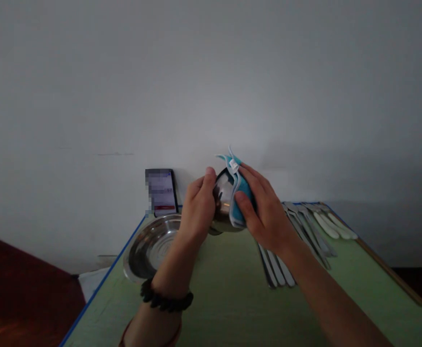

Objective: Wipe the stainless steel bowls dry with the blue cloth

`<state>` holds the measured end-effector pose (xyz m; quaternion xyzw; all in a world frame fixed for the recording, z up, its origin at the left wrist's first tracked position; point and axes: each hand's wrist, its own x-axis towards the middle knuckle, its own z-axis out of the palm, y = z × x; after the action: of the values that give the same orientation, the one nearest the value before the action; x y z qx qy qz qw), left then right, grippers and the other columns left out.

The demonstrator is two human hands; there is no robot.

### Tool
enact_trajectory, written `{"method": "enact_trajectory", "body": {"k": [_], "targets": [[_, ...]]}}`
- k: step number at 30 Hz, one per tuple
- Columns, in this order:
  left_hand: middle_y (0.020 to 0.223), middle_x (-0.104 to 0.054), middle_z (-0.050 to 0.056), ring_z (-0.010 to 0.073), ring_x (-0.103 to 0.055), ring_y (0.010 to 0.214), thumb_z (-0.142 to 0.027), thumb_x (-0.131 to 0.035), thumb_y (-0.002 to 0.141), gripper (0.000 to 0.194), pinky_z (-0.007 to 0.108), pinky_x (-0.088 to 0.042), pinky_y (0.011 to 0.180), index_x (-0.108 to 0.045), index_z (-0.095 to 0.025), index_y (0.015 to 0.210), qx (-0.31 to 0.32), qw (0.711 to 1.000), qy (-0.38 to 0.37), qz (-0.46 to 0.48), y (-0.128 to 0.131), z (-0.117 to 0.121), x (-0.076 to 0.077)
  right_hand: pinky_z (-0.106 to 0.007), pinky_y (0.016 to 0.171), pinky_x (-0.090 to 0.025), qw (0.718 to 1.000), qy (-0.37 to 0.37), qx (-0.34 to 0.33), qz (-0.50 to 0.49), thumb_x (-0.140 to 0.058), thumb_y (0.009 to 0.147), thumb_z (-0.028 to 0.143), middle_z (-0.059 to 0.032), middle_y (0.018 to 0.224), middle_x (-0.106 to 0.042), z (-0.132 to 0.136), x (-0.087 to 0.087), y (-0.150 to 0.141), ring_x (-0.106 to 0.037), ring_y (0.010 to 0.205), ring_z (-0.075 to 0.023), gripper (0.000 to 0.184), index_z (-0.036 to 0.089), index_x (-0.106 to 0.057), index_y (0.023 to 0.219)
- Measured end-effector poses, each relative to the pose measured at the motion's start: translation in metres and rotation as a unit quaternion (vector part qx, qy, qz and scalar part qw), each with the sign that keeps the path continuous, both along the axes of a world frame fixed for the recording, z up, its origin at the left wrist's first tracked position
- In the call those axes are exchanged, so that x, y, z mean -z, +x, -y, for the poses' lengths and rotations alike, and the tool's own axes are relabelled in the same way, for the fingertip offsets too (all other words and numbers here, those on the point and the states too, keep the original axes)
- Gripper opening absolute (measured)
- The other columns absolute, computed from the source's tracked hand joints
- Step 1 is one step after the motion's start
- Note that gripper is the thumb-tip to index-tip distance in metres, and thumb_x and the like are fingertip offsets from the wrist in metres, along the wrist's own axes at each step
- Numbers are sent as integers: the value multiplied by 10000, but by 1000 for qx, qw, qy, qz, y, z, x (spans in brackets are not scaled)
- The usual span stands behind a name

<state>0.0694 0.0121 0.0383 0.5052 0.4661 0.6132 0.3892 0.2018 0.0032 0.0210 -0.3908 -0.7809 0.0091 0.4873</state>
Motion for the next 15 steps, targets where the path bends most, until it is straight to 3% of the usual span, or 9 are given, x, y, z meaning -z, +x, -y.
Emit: {"method": "enact_trajectory", "body": {"k": [3,9,15], "targets": [[457,-398,-43,80,-368,400,-546,-443,791,439,218,-263,382,-455,-188,538,-21,998,20,-53,2,3,-4,-429,1077,-241,1000,10,-1,28,-392,880,351,-104,1407,-338,1,2,-2,-268,1308,-212,497,160,-329,1334],[435,-421,-13,92,-370,447,-559,-326,836,547,237,-258,426,-403,-180,449,-52,986,42,-155,6,9,-13,-440,1058,-264,997,75,4,27,-401,867,286,-117,1318,-408,3,7,-5,-323,1261,-214,433,143,-387,1276],[406,-394,-34,78,-350,381,-634,-392,767,546,221,-247,364,-408,-184,458,-42,995,35,-79,12,8,-9,-410,1041,-296,994,88,7,-64,-434,847,270,-119,1255,-441,-2,10,-4,-374,1209,-204,398,130,-424,1220]]}}
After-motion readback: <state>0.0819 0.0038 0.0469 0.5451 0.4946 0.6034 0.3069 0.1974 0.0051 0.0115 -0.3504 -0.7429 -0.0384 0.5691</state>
